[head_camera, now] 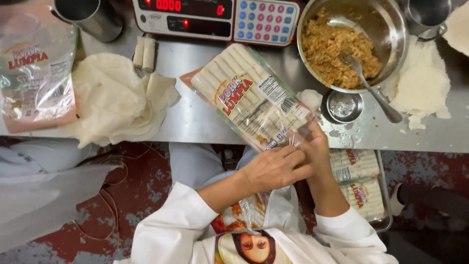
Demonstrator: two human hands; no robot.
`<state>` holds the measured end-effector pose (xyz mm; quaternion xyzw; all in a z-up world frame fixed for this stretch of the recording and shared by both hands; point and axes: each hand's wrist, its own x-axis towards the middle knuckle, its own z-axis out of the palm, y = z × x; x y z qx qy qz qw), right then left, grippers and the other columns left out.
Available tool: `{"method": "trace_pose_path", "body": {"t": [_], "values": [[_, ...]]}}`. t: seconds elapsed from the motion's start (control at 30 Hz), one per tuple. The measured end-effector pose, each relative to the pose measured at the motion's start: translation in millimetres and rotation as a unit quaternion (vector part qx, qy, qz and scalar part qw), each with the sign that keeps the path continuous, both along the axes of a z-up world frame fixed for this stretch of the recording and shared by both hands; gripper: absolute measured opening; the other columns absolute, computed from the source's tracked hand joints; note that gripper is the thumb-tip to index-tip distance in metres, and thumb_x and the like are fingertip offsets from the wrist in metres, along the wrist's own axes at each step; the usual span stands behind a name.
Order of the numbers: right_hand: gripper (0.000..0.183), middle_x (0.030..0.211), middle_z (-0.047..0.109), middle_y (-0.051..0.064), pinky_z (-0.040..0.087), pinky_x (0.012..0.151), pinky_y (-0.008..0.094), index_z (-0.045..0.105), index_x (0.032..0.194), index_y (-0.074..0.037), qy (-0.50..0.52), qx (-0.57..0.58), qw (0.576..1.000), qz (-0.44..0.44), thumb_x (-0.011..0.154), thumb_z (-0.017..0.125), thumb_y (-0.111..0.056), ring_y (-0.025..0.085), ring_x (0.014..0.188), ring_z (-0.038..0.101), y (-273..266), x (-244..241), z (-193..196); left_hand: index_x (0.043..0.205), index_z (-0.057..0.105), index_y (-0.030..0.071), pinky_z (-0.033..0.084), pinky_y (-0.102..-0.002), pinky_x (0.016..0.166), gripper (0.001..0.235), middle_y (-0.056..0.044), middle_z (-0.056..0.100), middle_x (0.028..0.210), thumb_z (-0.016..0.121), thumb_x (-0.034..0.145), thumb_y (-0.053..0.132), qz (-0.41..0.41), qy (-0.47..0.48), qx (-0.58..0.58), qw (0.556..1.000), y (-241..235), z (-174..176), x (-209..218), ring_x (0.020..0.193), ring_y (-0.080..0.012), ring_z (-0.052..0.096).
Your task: The person prepares lumpia by placing a filling onto a wrapper, folding the sides, and rolling it into a cylinder. They repeat this process for multiple items and then place the finished rolls into a plastic package.
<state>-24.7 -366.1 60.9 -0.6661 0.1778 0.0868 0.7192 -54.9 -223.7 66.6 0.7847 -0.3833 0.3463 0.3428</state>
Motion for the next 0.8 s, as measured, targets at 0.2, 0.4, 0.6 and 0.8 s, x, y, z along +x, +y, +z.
{"method": "trace_pose_path", "body": {"t": [0.2,0.4,0.6,0.8], "values": [[0.023,0.098,0.067,0.005,0.055,0.080,0.027,0.069,0.111,-0.007,0.047,0.031,0.998,-0.010,0.092,0.082,-0.005,0.016,0.086,0.068,18.0,-3.1,25.3,0.100,0.064,0.017,0.051,-0.029,0.056,0.026,-0.006,0.049,0.084,0.043,0.114,0.014,-0.022,0.014,-0.004,1.000,-2.7,-18.7,-3.4,0.074,-0.0245,0.059],[0.018,0.104,0.075,0.010,0.057,0.088,0.035,0.067,0.119,-0.007,-0.001,-0.064,0.996,0.064,0.102,0.072,-0.008,0.020,0.094,0.070,21.4,2.7,32.0,0.101,0.063,0.017,0.052,-0.030,0.057,0.023,-0.006,0.050,0.085,0.044,0.114,0.014,-0.014,0.017,-0.009,1.000,-2.8,-16.4,-2.6,0.077,-0.0258,0.063],[0.051,0.117,0.074,0.011,0.062,0.084,0.037,0.060,0.142,-0.006,-0.040,0.049,0.995,0.072,0.094,0.077,-0.007,0.018,0.099,0.072,7.1,1.9,18.8,0.111,0.069,0.016,0.054,-0.030,0.063,0.024,-0.008,0.053,0.086,0.046,0.115,0.011,-0.031,0.030,-0.037,0.998,8.8,4.4,4.6,0.076,-0.0259,0.063],[0.060,0.124,0.071,0.016,0.065,0.085,0.041,0.056,0.149,-0.003,-0.033,0.163,0.986,0.011,0.092,0.073,0.001,0.029,0.105,0.075,9.1,1.2,-18.9,0.114,0.077,0.012,0.057,-0.040,0.073,0.020,-0.010,0.065,0.092,0.059,0.107,0.020,-0.002,0.043,-0.094,0.995,43.2,6.7,23.4,0.081,-0.0307,0.067]]}}
